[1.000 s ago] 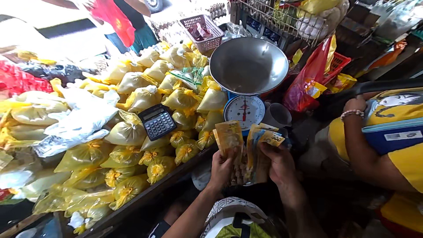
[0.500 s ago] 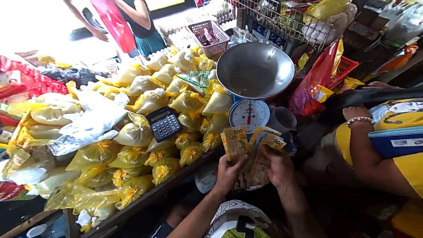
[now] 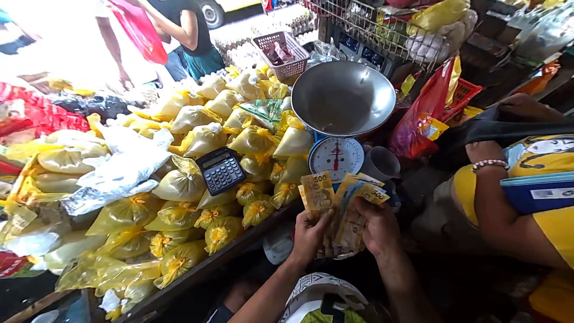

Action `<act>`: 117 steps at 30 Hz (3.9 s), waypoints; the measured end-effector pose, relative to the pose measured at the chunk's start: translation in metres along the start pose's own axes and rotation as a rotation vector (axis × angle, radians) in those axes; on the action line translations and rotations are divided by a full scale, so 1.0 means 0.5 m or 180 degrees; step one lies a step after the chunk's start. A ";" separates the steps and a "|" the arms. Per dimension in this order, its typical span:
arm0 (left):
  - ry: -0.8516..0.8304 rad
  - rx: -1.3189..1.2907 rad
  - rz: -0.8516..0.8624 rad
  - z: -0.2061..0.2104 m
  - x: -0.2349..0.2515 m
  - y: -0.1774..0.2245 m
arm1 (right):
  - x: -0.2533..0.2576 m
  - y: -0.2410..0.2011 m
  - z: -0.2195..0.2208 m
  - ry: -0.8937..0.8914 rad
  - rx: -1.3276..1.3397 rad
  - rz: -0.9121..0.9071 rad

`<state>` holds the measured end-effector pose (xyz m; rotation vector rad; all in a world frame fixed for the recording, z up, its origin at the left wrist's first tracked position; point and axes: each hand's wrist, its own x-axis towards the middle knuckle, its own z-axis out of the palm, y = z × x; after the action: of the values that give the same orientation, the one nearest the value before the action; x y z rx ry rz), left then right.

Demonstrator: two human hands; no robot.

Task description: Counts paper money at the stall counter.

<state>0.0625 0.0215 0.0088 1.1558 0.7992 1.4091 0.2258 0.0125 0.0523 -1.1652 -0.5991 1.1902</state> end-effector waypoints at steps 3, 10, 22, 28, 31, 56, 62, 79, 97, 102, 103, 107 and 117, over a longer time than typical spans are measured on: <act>-0.0012 0.0078 0.0081 -0.010 0.007 0.005 | 0.000 -0.010 -0.020 -0.0295 -0.0009 -0.0075; 0.0090 0.0440 0.0214 0.002 0.000 -0.001 | -0.015 0.003 0.016 -0.0303 -0.0182 -0.0024; -0.0046 0.0532 0.0353 -0.022 0.001 0.007 | -0.023 -0.004 0.009 -0.0479 -0.0283 -0.0009; -0.0052 0.0484 0.0389 -0.012 -0.014 0.003 | -0.011 0.002 0.008 -0.0056 -0.0110 0.0098; -0.0129 0.0408 0.0489 -0.024 -0.009 0.008 | -0.006 -0.009 -0.017 -0.0280 0.0016 0.0068; -0.1387 0.1461 0.0203 -0.060 -0.035 0.022 | -0.057 0.033 -0.018 -0.0728 -0.0067 0.0503; -0.1720 0.1313 -0.0530 -0.078 -0.053 0.015 | -0.038 0.045 -0.014 -0.0588 0.0088 0.0411; 0.0163 -0.0426 -0.1578 -0.074 -0.052 -0.030 | -0.042 0.159 0.046 -0.1665 -0.1673 -0.0168; -0.0770 -0.1163 -0.1070 -0.038 0.177 -0.017 | -0.022 -0.026 0.064 0.0338 -0.3153 -0.1908; -0.1200 -0.1322 -0.0467 0.019 0.182 -0.016 | 0.014 0.059 0.023 0.0053 -0.1418 -0.0993; -0.1300 -0.1232 -0.0400 0.014 0.187 -0.019 | 0.022 0.049 0.008 0.0247 -0.1153 -0.1049; -0.1205 -0.1037 -0.0183 -0.042 0.207 -0.017 | 0.063 -0.018 -0.067 0.1110 -0.0151 -0.0964; 0.0943 0.0100 0.0412 -0.288 0.150 0.108 | 0.146 -0.074 -0.210 0.1398 0.1297 -0.0463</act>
<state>-0.0855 0.1037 0.0319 1.0507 0.9695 1.7069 0.3542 0.0430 0.0356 -0.9703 -0.0963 0.8431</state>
